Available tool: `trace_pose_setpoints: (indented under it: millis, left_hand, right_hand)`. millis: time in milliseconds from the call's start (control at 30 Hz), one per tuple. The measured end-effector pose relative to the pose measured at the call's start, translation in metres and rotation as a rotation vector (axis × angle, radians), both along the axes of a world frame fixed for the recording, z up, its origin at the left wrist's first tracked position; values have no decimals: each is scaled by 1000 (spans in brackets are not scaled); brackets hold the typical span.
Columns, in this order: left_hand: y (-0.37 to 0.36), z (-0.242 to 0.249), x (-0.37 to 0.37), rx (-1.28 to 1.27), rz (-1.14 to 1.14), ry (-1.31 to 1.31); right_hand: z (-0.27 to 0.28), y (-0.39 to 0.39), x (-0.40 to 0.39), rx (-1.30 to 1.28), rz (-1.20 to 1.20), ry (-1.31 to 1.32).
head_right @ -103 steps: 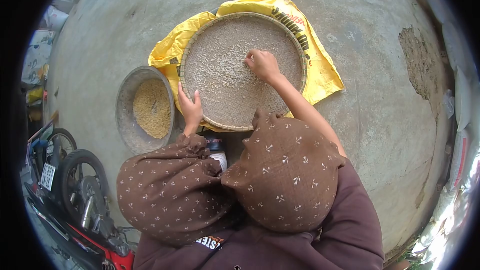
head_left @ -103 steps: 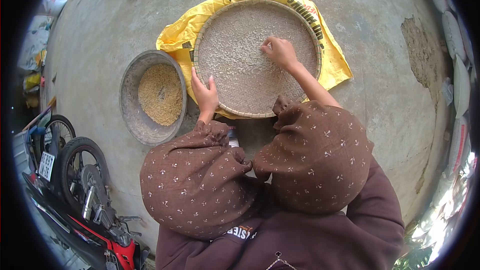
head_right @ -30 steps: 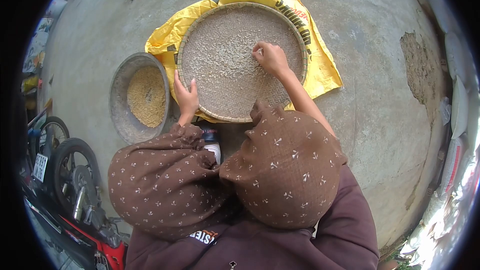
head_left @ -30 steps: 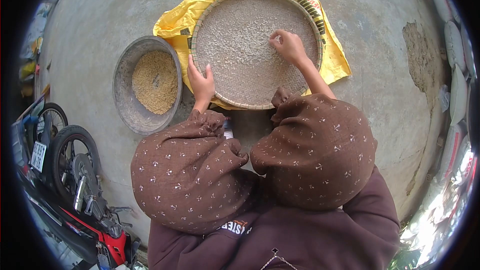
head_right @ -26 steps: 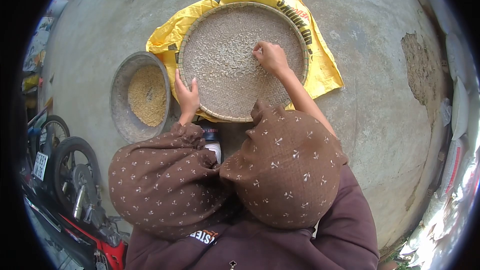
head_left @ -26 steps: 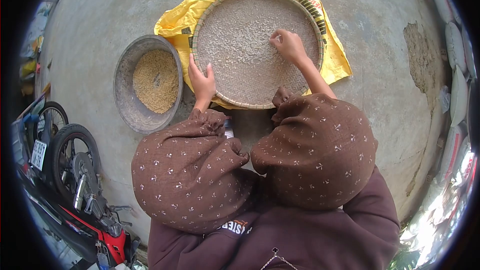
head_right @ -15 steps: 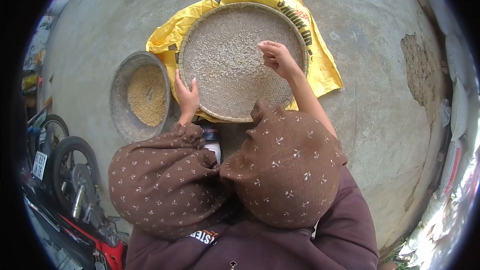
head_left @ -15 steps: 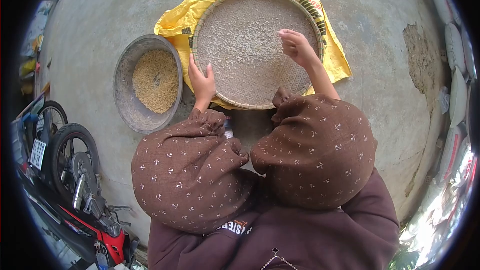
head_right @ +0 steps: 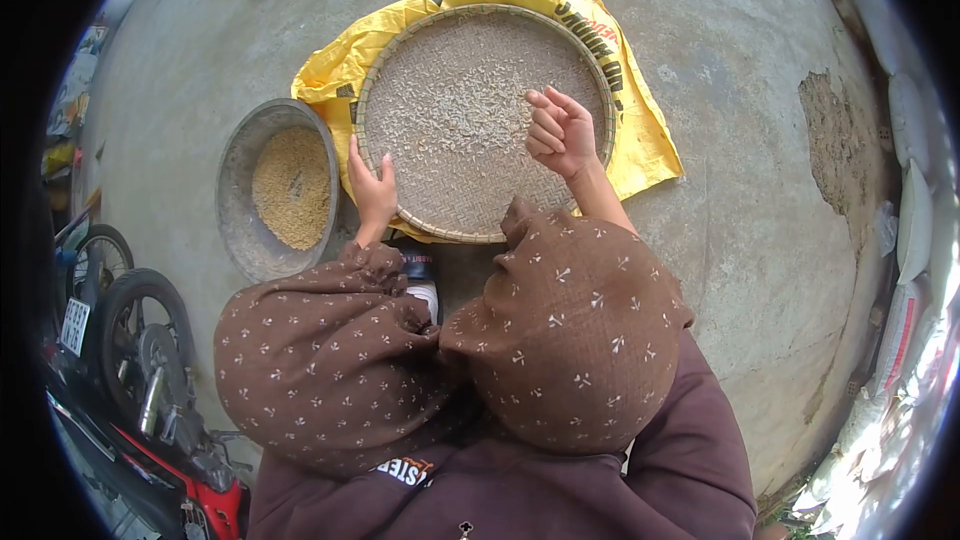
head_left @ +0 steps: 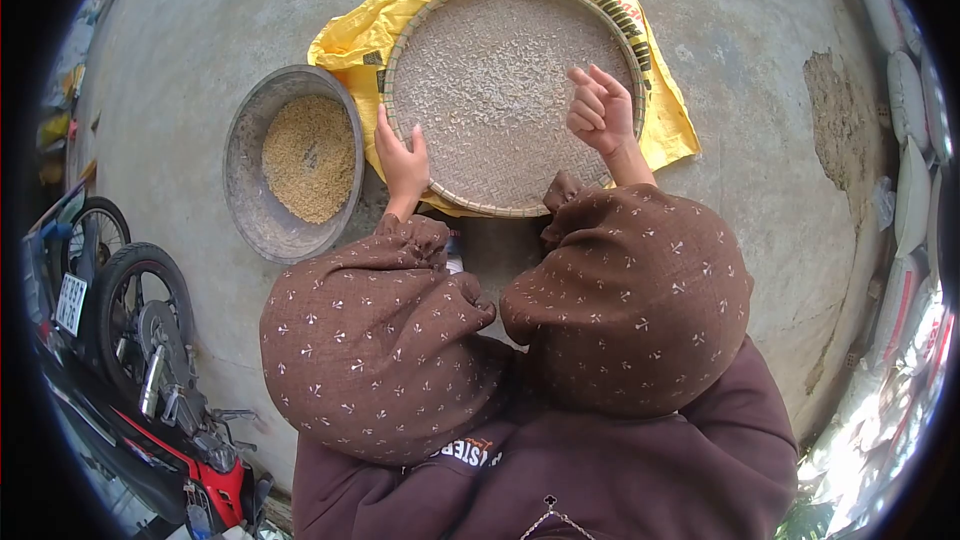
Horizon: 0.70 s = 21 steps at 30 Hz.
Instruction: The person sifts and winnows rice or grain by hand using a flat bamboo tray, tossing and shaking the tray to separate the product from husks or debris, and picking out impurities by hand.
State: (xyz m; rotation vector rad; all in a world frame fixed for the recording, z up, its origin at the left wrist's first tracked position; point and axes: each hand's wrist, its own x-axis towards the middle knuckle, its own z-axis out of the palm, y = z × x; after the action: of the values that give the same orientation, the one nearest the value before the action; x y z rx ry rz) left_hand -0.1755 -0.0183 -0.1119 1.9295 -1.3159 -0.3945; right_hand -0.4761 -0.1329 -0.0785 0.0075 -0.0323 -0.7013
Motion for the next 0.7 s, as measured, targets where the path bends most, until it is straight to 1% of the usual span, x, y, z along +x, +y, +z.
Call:
trace_pose_setpoints:
  millis: [67,100,167,200,267,300,367,400,467,500,567,700]
  left_hand:
    - [0,-2,0,-15,0,-18]
    - [-1,-2,1,-32,-1,-38]
    - [0,-2,1,-31,1,-34]
    - [0,-2,1,-29,0,-31]
    - [-1,-3,1,-27,2,-36]
    - [-1,-3,1,-24,3,-41]
    - [0,-3,1,-17,2,-41]
    - [-1,-4,2,-13,2,-40]
    - [-1,-4,1,-22,2,-49]
    - [-1,-3,1,-30,3,-56]
    - [-1,-2,0,-16,3,-39]
    - [-1,1,0,19,4,-12]
  right_hand:
    - [7,-3,-2,-78,-54,475]
    - [3,-7,-6,-80,-52,475]
    - [-7,-16,-11,-415,-29,1239]
    - [-19,-20,-10,-416,-28,1239]
    - [-39,-25,-6,-902,-373,1816]
    - [-33,-25,-3,-901,-372,1815]
    - [-10,-25,7,-909,-156,2032]
    - [-7,-24,10,-907,-158,2032]
    - [-3,-21,17,-1065,-163,2125]
    - [-6,-21,19,-1064,-164,2125]
    - [-13,-19,22,-1152,-253,2194]
    - [-17,-22,21,-1163,-271,2166]
